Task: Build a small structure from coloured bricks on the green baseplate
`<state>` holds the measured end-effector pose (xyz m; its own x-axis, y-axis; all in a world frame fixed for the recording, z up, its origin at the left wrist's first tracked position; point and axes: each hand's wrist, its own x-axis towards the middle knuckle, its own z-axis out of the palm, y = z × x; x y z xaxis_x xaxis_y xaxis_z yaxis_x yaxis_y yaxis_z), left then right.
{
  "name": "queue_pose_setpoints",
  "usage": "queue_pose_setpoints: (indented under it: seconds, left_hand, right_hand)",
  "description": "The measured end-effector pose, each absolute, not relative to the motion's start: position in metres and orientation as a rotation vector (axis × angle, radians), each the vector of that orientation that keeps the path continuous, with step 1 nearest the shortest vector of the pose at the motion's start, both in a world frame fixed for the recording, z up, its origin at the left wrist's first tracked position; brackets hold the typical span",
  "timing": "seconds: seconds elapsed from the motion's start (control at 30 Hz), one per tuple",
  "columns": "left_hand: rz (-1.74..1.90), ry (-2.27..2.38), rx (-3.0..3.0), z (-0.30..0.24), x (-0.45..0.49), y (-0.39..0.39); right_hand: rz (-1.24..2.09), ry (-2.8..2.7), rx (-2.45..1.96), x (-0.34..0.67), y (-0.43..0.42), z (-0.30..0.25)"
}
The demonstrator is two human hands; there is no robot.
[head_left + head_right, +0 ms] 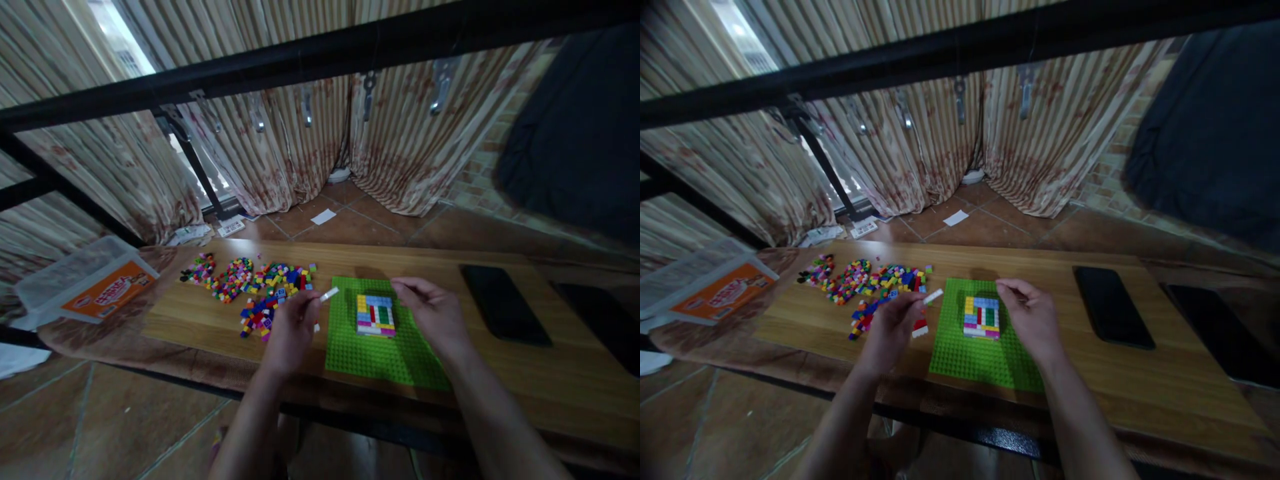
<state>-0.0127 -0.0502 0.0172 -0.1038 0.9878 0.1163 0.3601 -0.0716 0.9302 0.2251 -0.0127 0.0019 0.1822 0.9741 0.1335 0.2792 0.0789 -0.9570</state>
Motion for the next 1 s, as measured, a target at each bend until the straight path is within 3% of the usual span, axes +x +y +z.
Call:
queue_pose_setpoints:
  seconds: [0.43,0.8,1.0]
  left_hand:
    - [1.115,1.175,1.415,0.009,0.045,-0.054]
    - [1.183,1.603,1.588,0.005,0.041,-0.045]
    - [1.086,1.597,1.799,0.003,0.045,-0.051]
  right_hand:
    - [0.933,-1.849,-1.137,0.220,-0.033,0.018]
    - [0.647,-1.922,-1.388,0.243,-0.027,0.006]
    - [0.629,-1.942,-1.420,0.236,-0.026,0.004]
